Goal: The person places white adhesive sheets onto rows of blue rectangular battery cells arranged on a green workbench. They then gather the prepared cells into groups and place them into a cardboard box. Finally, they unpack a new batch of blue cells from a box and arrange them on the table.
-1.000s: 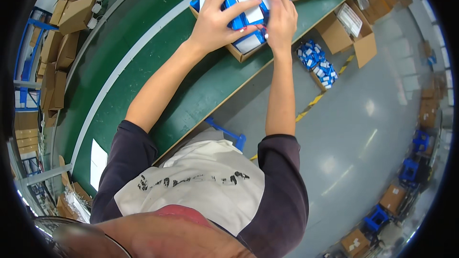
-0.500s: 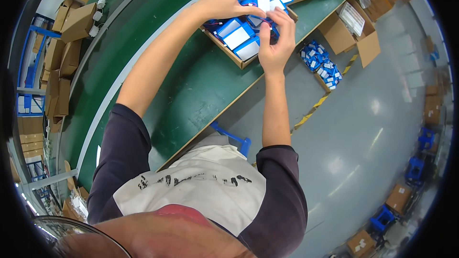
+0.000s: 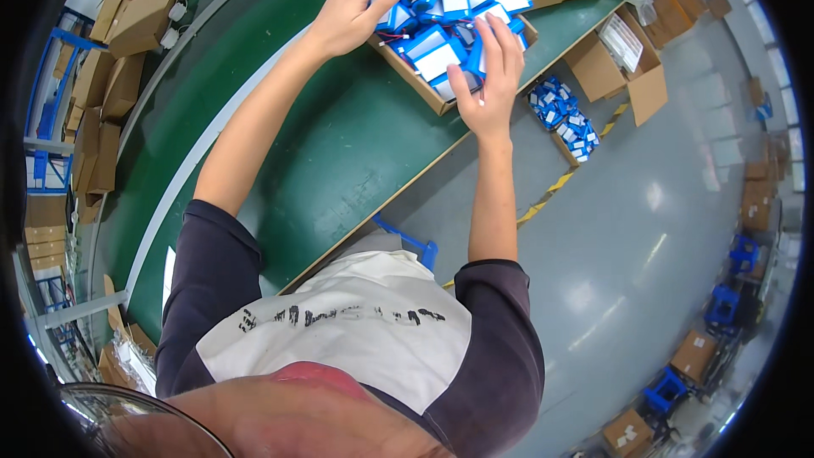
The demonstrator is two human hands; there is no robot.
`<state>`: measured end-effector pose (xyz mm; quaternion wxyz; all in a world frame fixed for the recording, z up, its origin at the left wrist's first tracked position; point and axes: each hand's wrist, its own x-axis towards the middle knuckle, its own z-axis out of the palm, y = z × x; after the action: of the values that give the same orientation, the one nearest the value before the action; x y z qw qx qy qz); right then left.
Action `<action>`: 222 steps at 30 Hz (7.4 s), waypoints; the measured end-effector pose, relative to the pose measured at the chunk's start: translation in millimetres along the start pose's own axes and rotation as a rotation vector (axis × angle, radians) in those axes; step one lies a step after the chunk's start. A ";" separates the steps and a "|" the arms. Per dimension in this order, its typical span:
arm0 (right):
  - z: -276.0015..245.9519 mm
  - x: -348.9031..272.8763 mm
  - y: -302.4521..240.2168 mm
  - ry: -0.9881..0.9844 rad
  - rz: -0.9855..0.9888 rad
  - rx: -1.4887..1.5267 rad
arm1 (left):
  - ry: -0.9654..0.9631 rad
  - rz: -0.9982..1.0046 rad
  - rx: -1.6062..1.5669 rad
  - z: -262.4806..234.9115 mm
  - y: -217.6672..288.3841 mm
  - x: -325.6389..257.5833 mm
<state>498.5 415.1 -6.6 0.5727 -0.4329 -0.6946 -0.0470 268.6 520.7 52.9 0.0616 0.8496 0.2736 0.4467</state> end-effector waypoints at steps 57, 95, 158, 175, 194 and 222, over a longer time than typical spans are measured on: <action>-41.4 -75.0 -85.4 0.499 1.019 1.043 | -0.188 -1.026 -1.204 -14.9 92.9 -122.7; -70.5 -4.7 69.9 -0.413 0.816 0.242 | -0.715 0.020 -0.098 48.7 8.3 33.6; -59.0 -80.2 -112.4 0.542 0.961 0.937 | -0.182 -1.125 -1.112 8.2 75.4 -104.0; -232.5 -234.6 -116.9 0.634 0.949 0.646 | -0.292 -1.476 -1.515 96.0 265.6 -111.9; -175.1 -352.7 -48.6 0.774 1.313 0.763 | -0.482 -1.708 -1.451 228.4 186.7 -219.2; -152.3 -468.6 -28.6 0.811 1.520 0.528 | -0.730 -1.938 -0.998 266.1 198.3 -367.3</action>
<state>580.4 55.3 -334.4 0.7310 -0.5802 0.0464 0.3563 395.2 199.8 -302.1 0.7848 0.2421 0.5705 -0.0023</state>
